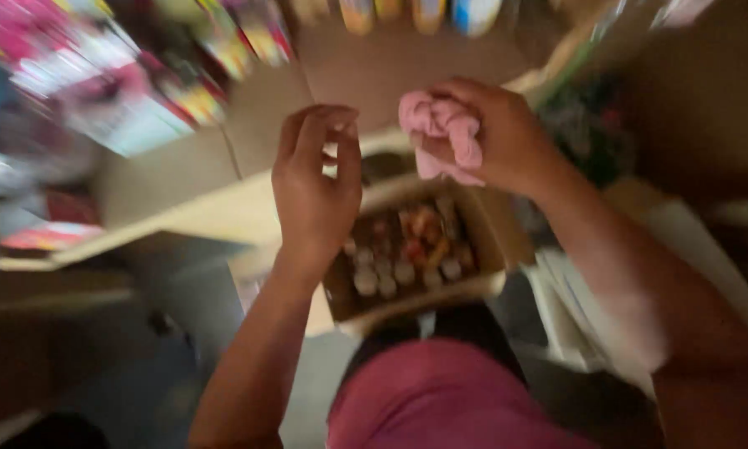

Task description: The recorder is wiping canned goods with a pink cloth and placing them on shelves in a store setting.

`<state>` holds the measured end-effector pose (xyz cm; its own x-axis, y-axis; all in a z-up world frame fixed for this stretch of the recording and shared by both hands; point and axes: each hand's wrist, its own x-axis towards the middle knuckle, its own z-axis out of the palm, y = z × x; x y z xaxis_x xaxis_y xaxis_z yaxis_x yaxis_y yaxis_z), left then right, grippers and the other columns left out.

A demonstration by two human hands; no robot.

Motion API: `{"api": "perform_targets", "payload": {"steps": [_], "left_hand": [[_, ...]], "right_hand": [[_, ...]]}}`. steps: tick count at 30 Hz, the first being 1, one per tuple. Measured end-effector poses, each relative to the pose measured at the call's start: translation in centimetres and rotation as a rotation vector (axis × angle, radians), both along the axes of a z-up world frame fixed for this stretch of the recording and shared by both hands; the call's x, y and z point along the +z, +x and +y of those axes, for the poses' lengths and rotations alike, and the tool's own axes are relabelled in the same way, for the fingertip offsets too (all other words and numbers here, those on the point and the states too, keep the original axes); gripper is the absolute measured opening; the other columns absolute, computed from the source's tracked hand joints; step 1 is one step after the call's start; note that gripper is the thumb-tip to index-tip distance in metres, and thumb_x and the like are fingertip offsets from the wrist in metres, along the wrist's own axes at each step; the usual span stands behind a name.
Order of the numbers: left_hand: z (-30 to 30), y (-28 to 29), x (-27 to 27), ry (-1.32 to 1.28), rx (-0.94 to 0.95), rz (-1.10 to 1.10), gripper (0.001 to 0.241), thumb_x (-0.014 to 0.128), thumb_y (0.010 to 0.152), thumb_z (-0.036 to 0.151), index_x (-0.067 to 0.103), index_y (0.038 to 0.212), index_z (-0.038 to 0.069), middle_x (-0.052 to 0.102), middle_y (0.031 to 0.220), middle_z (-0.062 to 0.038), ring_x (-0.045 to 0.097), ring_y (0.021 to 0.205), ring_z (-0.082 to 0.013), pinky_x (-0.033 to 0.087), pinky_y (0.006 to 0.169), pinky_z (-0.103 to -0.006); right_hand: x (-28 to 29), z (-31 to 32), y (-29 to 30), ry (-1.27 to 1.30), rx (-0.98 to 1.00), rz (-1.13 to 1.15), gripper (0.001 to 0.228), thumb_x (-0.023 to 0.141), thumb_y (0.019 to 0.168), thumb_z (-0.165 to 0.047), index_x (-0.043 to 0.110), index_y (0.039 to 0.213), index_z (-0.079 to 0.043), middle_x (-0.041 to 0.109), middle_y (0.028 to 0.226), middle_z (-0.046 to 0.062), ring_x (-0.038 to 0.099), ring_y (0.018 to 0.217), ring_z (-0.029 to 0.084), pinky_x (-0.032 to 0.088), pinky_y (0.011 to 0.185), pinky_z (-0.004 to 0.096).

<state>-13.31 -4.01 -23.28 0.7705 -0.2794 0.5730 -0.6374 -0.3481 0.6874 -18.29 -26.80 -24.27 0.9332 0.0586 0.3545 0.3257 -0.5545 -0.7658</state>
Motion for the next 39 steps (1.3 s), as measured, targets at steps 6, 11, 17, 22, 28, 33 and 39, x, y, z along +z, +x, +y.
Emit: {"api": "perform_targets", "payload": {"steps": [6,11,17,22,28,33,39], "left_hand": [[-0.3,0.5,-14.1,0.277,-0.061,0.374,0.016,0.064,0.1,0.014,0.066,0.115,0.009,0.066,0.118,-0.016,0.074,0.091,-0.0299,0.061,0.071,-0.0396],[-0.4,-1.0,-27.1,0.49,-0.013,0.617,0.023,0.065,0.1,0.019,0.064,0.119,0.007,0.069,0.109,-0.025,0.067,0.097,-0.0463,0.053,0.08,-0.0544],[-0.8,-2.0,-47.9,0.249,-0.036,0.842,0.032,0.062,0.091,0.009,0.063,0.123,0.003,0.074,0.107,-0.022,0.071,0.103,-0.0384,0.056,0.084,-0.0439],[-3.9,1.1,-56.9,-0.111,-0.171,1.113,0.031,0.061,0.095,0.01,0.069,0.124,0.001,0.076,0.113,-0.022,0.069,0.105,-0.0379,0.055,0.089,-0.0398],[-7.3,3.3,-63.3,0.412,-0.145,0.81,0.056,0.068,0.077,0.015,0.061,0.131,0.003,0.069,0.122,-0.021,0.065,0.112,-0.0419,0.052,0.093,-0.0453],[-9.7,4.4,-69.1,0.808,-0.239,0.786,0.05,0.057,0.096,0.039,0.059,0.139,0.013,0.068,0.134,-0.018,0.064,0.123,-0.0393,0.048,0.106,-0.0505],[-6.3,5.9,-64.5,1.304,-0.595,0.79,0.091,0.063,0.091,0.044,0.028,0.168,0.01,0.067,0.136,-0.022,0.067,0.118,-0.041,0.051,0.1,-0.0519]], "right_hand": [[-13.6,-1.5,-0.3,0.179,-0.011,0.529,0.019,0.072,0.103,-0.024,0.069,0.106,-0.006,0.072,0.093,0.006,0.067,0.075,0.019,0.06,0.069,0.034],[-26.3,-1.4,-1.5,0.259,-0.025,0.537,0.01,0.07,0.092,-0.016,0.064,0.097,-0.01,0.063,0.085,0.001,0.06,0.079,0.012,0.051,0.072,0.03],[-41.5,-2.5,-3.2,0.272,-0.111,0.728,0.01,0.06,0.091,-0.01,0.056,0.082,-0.007,0.053,0.076,0.004,0.05,0.071,0.015,0.046,0.069,0.029],[-42.8,-0.5,1.7,0.573,-0.356,0.839,0.009,0.062,0.092,-0.015,0.059,0.086,-0.01,0.057,0.079,0.002,0.054,0.072,0.014,0.048,0.068,0.03],[-48.0,1.0,3.1,0.913,-0.652,0.972,0.01,0.063,0.093,-0.022,0.063,0.089,-0.013,0.062,0.082,0.0,0.059,0.073,0.013,0.05,0.066,0.03],[-57.8,3.5,1.7,1.206,-0.898,1.027,0.012,0.065,0.094,-0.027,0.067,0.093,-0.015,0.065,0.085,-0.002,0.063,0.074,0.012,0.051,0.064,0.03],[-58.8,3.4,-2.1,1.101,-0.624,1.017,0.035,0.063,0.107,-0.038,0.063,0.089,-0.008,0.053,0.077,0.008,0.05,0.067,0.021,0.042,0.06,0.035]]}}
